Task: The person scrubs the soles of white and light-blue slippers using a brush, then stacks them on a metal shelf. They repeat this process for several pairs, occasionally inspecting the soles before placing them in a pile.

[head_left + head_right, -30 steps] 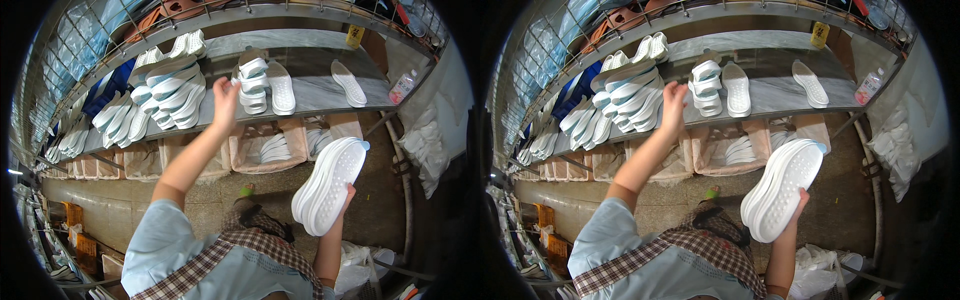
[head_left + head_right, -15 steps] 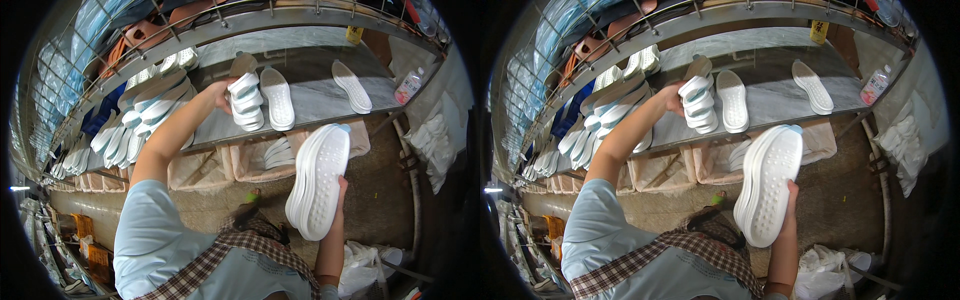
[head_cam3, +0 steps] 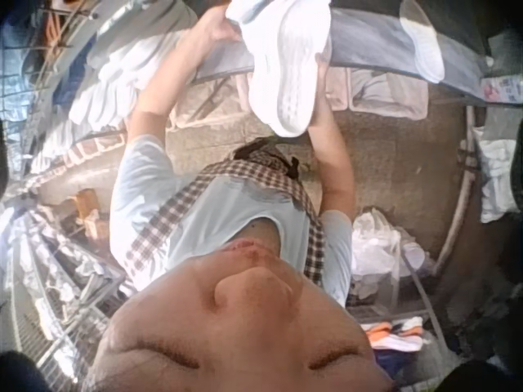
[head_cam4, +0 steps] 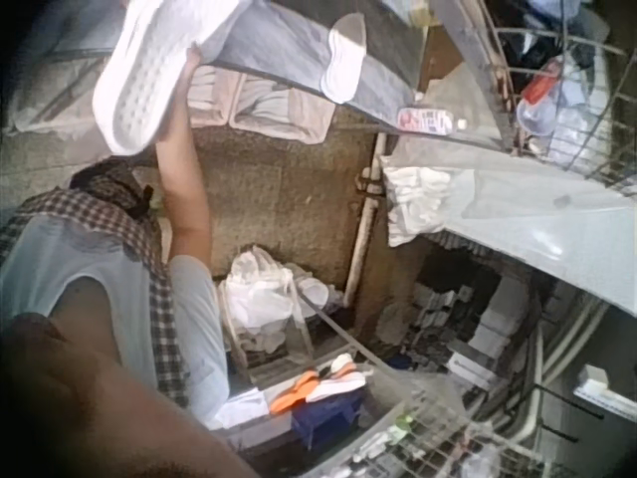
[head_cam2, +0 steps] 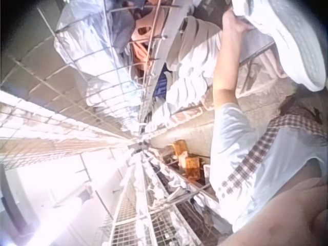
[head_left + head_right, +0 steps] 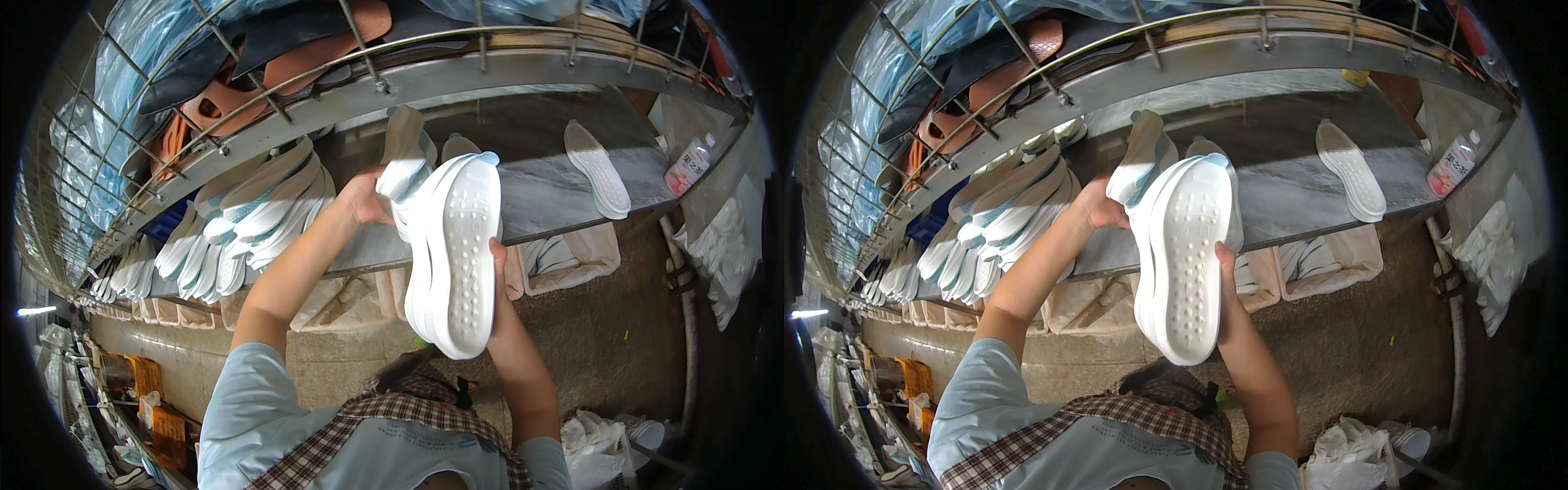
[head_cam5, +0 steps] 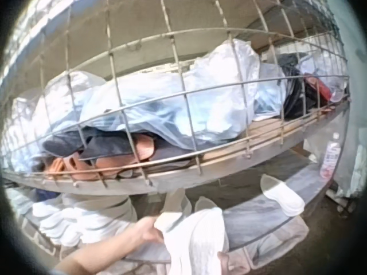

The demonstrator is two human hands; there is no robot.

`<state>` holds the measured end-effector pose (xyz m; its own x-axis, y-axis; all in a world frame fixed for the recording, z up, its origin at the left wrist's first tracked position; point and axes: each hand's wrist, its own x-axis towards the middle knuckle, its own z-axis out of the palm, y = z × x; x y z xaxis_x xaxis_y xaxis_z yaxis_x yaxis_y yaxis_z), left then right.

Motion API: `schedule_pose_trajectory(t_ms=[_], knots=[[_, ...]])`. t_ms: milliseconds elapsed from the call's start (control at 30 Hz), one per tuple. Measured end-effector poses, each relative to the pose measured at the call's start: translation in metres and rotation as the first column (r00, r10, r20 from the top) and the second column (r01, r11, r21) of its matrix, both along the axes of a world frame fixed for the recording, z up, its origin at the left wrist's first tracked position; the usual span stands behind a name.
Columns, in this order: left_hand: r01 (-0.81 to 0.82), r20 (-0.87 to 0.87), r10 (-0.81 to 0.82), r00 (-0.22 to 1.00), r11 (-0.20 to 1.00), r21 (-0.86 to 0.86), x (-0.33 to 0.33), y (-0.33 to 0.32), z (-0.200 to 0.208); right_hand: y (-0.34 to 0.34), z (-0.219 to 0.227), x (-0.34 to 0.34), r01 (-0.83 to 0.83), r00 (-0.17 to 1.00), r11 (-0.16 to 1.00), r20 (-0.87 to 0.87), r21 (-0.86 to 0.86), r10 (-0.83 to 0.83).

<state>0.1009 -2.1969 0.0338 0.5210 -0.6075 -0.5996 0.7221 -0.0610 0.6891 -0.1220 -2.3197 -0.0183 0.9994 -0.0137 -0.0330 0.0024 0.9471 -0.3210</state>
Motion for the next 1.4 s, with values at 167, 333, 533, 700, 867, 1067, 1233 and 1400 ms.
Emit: schedule_pose_trajectory(t_ms=[167, 333, 533, 700, 867, 1067, 1233, 1400], knots=[[-0.098, -0.082, 0.074, 0.994, 0.935, -0.34, 0.003, 0.013, -0.011, 0.003, 0.006, 0.002, -0.061, 0.998, 0.896, -0.043, -0.439, 0.047], [-0.018, -0.044, -0.011, 0.999, 0.8, -0.6, -0.021, 0.034, -0.015, 0.012, 0.021, 0.002, -0.01, 0.988, 0.743, 0.107, -0.669, 0.11], [-0.05, 0.122, 0.093, 0.988, 0.948, -0.316, -0.019, 0.033, -0.009, 0.015, 0.01, -0.008, -0.152, 0.986, 0.711, -0.052, -0.687, 0.16], [-0.054, 0.216, 0.064, 0.974, 0.997, -0.055, -0.02, 0.031, -0.002, 0.012, 0.001, -0.039, -0.143, 0.984, 0.835, -0.163, -0.532, 0.065], [-0.06, 0.313, 0.067, 0.947, 0.998, -0.033, -0.03, 0.015, -0.008, -0.007, -0.014, -0.069, 0.072, 0.989, 0.985, -0.117, -0.154, -0.091], [0.112, 0.155, -0.092, 0.984, 0.986, -0.12, -0.01, 0.014, -0.008, -0.031, -0.046, -0.076, 0.111, 0.96, 0.968, 0.226, 0.223, -0.162], [0.083, 0.017, -0.082, 0.997, 0.932, -0.352, -0.036, 0.041, -0.011, -0.041, -0.046, -0.087, 0.008, 0.938, 0.956, 0.33, 0.293, -0.109], [-0.091, -0.184, -0.044, 0.982, 0.742, -0.664, -0.102, 0.059, -0.028, -0.039, -0.039, -0.093, 0.11, 0.942, 0.964, 0.285, 0.242, -0.179]])
